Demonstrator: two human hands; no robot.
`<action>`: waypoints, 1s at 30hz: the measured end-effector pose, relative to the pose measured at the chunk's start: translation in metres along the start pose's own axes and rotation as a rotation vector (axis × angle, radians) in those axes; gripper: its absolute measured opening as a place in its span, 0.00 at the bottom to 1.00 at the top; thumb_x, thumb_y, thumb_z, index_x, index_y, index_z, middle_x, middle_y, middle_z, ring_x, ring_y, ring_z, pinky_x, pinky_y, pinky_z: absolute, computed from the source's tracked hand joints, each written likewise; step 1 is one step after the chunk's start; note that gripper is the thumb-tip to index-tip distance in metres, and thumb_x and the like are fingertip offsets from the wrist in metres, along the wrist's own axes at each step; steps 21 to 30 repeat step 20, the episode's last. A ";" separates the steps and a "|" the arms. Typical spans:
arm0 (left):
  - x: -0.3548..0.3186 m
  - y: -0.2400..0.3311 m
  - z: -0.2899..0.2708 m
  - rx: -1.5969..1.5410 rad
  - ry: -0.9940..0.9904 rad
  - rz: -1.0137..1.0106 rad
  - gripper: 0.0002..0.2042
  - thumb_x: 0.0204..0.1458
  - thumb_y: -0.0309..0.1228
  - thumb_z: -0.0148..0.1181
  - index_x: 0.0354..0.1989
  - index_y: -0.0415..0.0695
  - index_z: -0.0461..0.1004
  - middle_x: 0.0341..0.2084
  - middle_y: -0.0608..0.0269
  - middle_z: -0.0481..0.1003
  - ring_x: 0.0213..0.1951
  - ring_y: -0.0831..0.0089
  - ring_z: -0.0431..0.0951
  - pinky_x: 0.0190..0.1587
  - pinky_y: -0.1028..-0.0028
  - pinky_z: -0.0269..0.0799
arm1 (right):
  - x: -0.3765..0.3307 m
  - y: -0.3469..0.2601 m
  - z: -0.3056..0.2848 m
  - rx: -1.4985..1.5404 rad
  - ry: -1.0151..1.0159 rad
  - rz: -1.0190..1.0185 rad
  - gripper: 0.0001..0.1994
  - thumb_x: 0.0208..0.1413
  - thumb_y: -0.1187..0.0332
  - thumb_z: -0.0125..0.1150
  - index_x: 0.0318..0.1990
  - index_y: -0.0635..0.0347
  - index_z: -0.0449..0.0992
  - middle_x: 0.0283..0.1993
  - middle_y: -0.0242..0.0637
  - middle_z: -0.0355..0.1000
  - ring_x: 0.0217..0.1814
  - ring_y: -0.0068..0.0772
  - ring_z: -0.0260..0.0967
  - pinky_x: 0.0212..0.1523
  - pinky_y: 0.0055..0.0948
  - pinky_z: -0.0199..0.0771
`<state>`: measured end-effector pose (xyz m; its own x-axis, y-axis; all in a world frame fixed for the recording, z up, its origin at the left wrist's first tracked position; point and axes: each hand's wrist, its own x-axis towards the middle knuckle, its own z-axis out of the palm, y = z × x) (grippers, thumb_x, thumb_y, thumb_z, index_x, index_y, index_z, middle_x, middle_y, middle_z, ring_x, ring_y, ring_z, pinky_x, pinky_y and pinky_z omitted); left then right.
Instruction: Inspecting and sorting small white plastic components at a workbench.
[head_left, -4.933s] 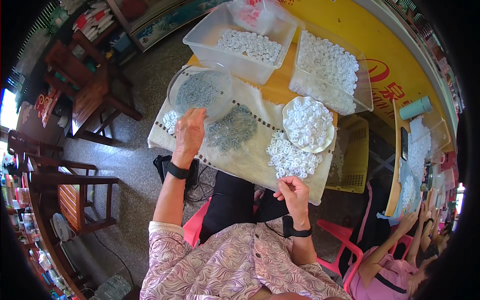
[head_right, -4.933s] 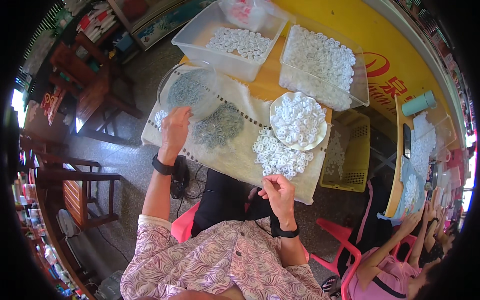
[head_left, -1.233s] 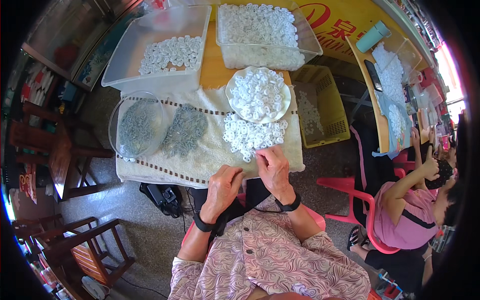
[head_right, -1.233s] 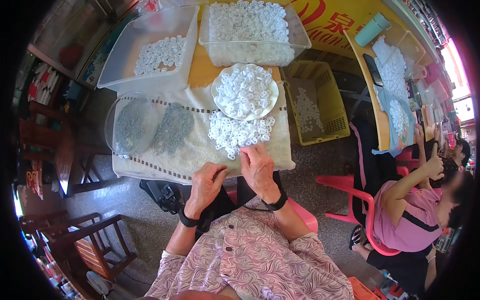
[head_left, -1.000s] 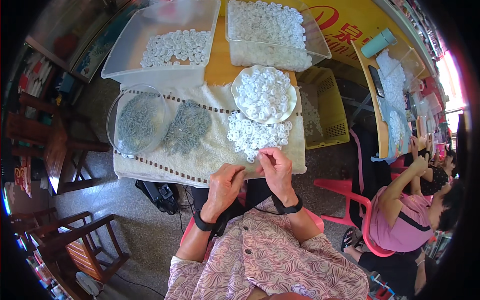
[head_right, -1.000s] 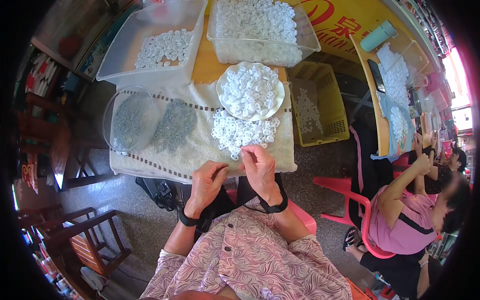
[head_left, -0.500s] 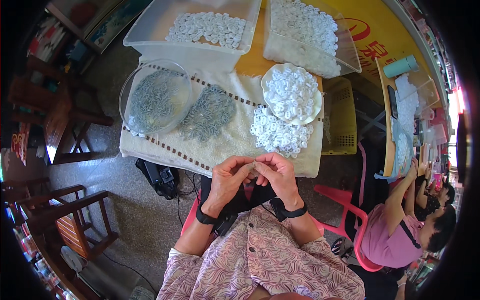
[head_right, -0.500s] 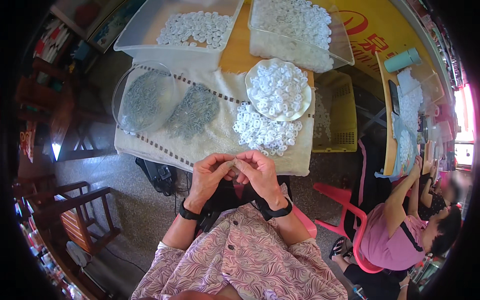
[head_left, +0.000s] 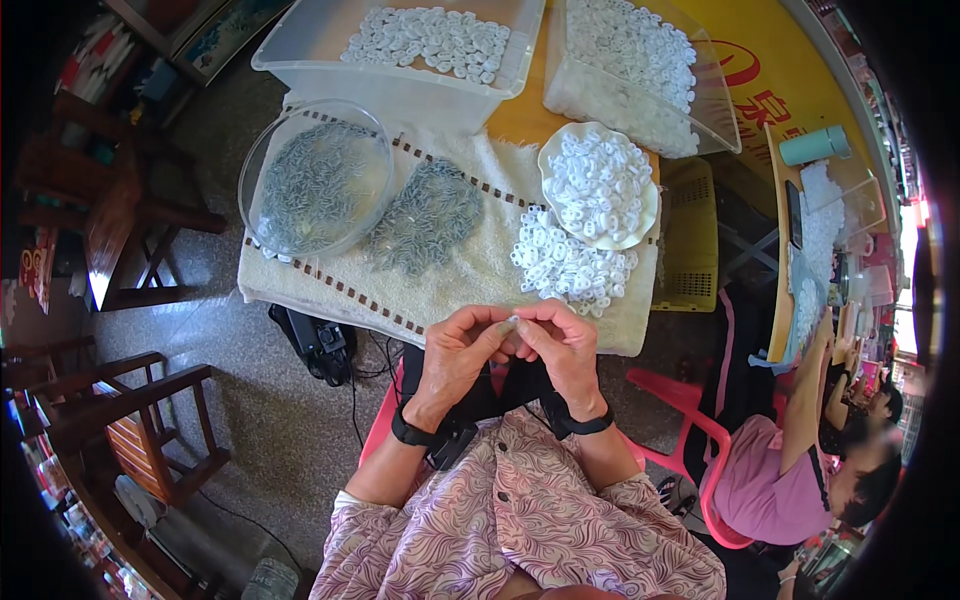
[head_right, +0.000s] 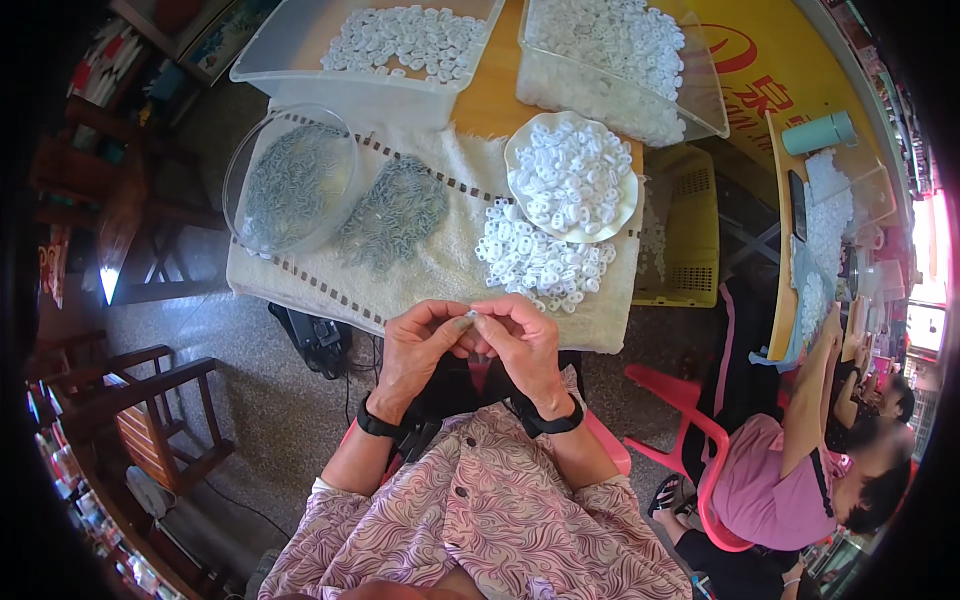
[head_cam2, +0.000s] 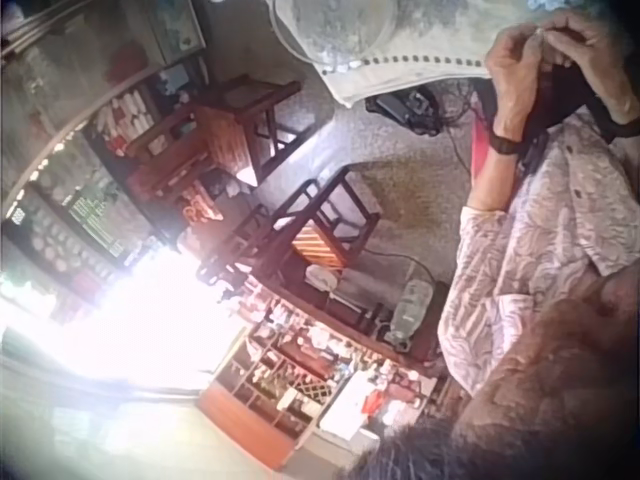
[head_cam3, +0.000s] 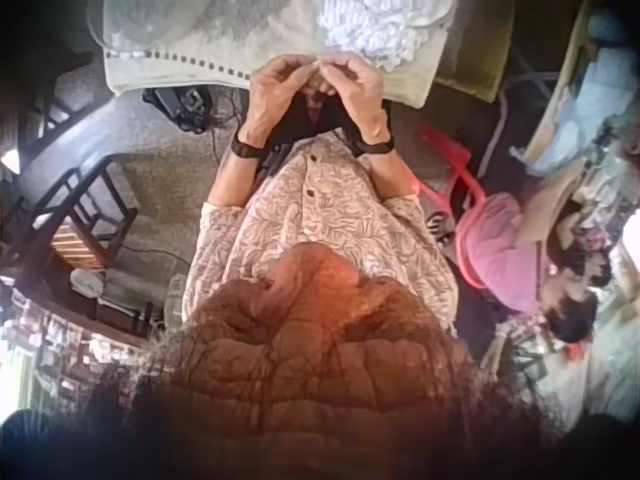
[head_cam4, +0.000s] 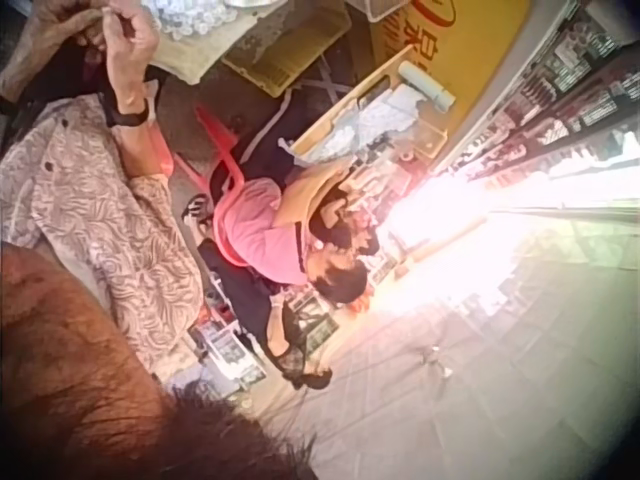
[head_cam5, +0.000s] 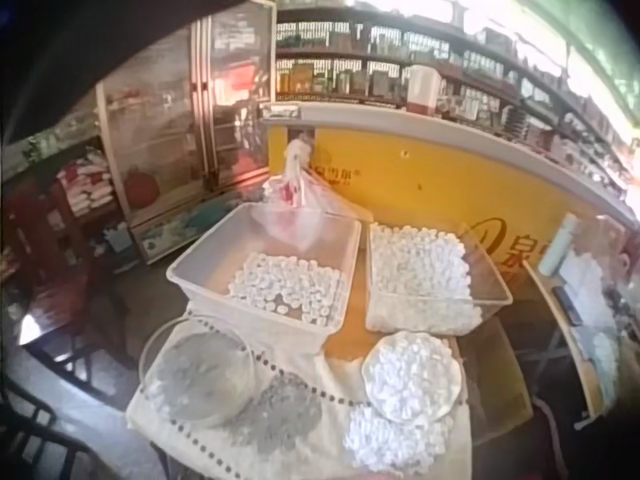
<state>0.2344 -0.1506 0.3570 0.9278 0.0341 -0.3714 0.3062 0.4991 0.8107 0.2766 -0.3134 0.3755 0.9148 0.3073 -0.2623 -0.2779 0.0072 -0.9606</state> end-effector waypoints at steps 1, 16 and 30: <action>0.000 0.000 0.000 -0.004 -0.017 -0.016 0.08 0.63 0.25 0.60 0.47 0.34 0.77 0.32 0.61 0.81 0.31 0.78 0.81 0.33 0.79 0.79 | 0.000 0.000 0.000 -0.045 0.011 -0.038 0.07 0.62 0.78 0.61 0.46 0.64 0.80 0.38 0.31 0.74 0.30 0.15 0.71 0.30 0.17 0.73; 0.001 0.005 -0.007 -0.067 0.014 -0.064 0.08 0.64 0.30 0.60 0.42 0.37 0.76 0.27 0.62 0.80 0.25 0.79 0.79 0.27 0.80 0.76 | 0.005 0.001 0.011 0.013 -0.049 0.025 0.07 0.64 0.73 0.63 0.46 0.64 0.79 0.32 0.28 0.76 0.30 0.13 0.70 0.30 0.15 0.71; 0.001 0.005 -0.010 -0.031 0.020 -0.040 0.09 0.64 0.32 0.61 0.43 0.37 0.76 0.27 0.61 0.80 0.25 0.79 0.79 0.28 0.81 0.76 | 0.009 0.011 0.008 0.012 -0.076 0.064 0.09 0.63 0.71 0.65 0.48 0.62 0.79 0.31 0.28 0.77 0.29 0.14 0.70 0.31 0.16 0.72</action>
